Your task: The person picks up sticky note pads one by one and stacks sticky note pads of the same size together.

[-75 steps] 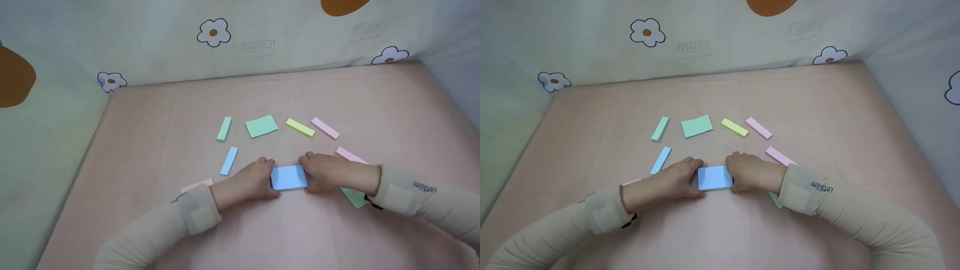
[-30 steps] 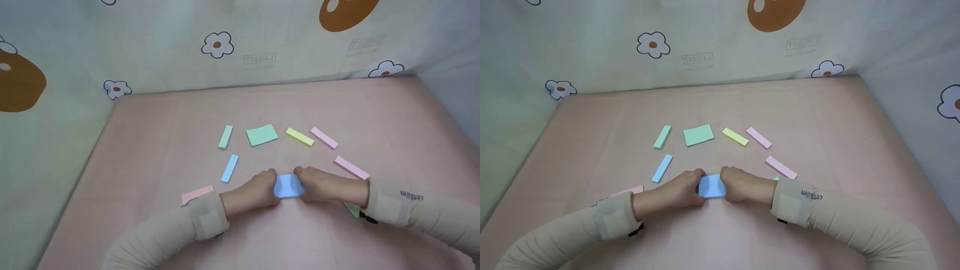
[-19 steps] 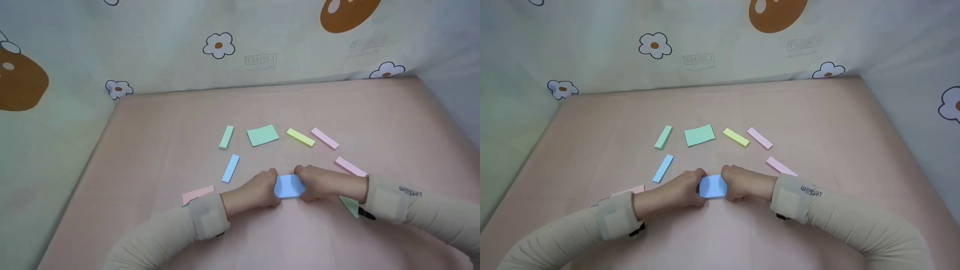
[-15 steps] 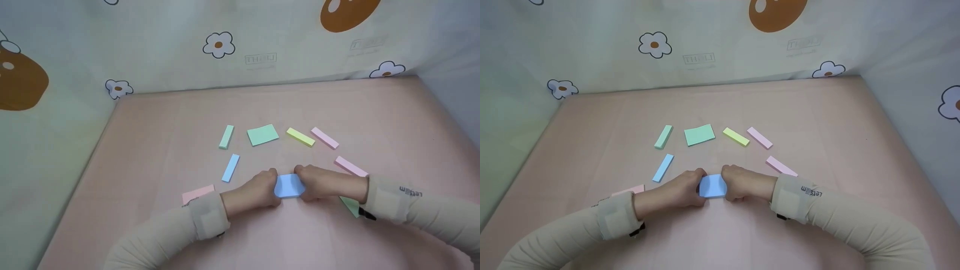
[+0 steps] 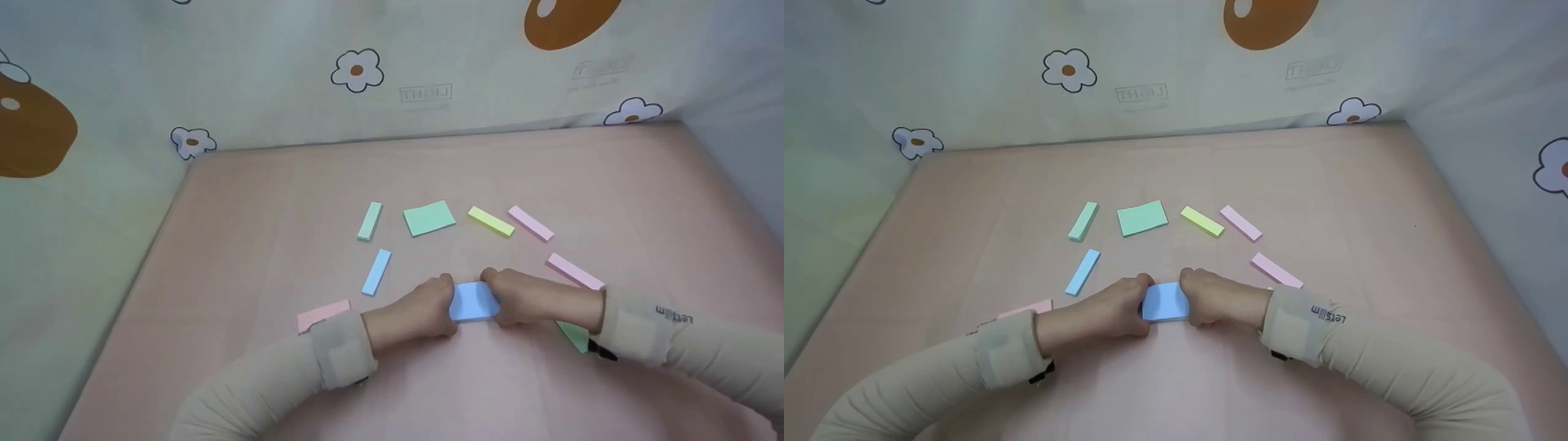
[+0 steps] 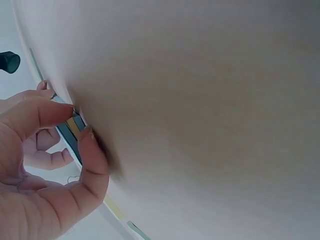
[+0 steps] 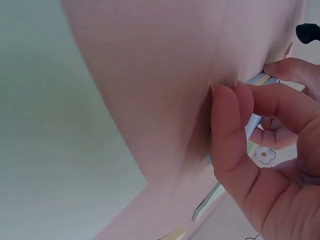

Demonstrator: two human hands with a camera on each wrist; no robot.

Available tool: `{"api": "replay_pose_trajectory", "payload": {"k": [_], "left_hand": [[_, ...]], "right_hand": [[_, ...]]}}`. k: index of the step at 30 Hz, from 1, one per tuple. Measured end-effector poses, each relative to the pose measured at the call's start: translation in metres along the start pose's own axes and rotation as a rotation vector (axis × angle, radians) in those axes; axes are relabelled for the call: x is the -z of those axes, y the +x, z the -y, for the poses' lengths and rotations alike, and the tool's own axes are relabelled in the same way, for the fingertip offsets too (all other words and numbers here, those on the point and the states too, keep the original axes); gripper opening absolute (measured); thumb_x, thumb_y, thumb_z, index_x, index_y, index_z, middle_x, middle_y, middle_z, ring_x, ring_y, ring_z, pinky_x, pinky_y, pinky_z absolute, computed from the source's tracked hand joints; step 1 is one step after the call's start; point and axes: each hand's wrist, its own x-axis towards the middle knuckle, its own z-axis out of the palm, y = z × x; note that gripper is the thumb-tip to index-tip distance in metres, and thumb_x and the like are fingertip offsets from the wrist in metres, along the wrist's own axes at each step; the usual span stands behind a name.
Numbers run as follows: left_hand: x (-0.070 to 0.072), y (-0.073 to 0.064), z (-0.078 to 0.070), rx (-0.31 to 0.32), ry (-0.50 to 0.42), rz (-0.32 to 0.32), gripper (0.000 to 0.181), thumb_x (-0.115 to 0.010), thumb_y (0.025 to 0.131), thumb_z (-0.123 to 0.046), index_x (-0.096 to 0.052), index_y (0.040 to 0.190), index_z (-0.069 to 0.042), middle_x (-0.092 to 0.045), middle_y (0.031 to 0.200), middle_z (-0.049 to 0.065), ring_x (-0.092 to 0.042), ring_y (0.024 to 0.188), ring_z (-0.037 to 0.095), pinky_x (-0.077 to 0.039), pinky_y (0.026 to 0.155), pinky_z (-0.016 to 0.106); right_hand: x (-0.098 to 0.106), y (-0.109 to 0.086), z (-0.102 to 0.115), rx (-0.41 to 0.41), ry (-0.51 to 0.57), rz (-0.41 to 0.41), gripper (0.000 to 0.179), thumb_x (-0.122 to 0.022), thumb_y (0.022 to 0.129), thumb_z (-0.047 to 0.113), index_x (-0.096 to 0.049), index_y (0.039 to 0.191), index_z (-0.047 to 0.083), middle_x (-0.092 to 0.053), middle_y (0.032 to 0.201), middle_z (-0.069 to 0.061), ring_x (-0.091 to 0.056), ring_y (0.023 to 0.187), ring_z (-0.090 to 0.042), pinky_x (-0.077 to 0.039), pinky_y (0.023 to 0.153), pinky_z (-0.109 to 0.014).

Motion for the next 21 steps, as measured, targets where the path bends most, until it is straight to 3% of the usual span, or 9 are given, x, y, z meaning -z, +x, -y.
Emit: {"api": "replay_pose_trajectory", "payload": {"k": [6, 21], "left_hand": [[0.0025, -0.0022, 0.0007, -0.029, -0.003, -0.001, 0.057, -0.073, 0.070, -0.009, -0.045, 0.118, 0.005, -0.060, 0.104, 0.015, -0.059, 0.086, 0.018, -0.050, 0.079, 0.031], [0.0046, -0.0040, 0.0027, -0.028, -0.042, 0.001, 0.061, -0.073, 0.071, -0.008, -0.043, 0.123, 0.004, -0.059, 0.111, 0.016, -0.060, 0.097, 0.020, -0.048, 0.086, 0.032]], "right_hand": [[0.0000, -0.0007, -0.0031, 0.033, 0.006, -0.026, 0.048, -0.062, 0.065, -0.006, -0.045, 0.110, -0.004, -0.053, 0.083, -0.013, -0.047, 0.070, -0.022, -0.043, 0.064, -0.032], [-0.0023, -0.0027, -0.0025, 0.022, 0.036, -0.038, 0.048, -0.065, 0.069, -0.005, -0.044, 0.112, -0.005, -0.055, 0.091, -0.016, -0.050, 0.077, -0.024, -0.046, 0.072, -0.038]]}}
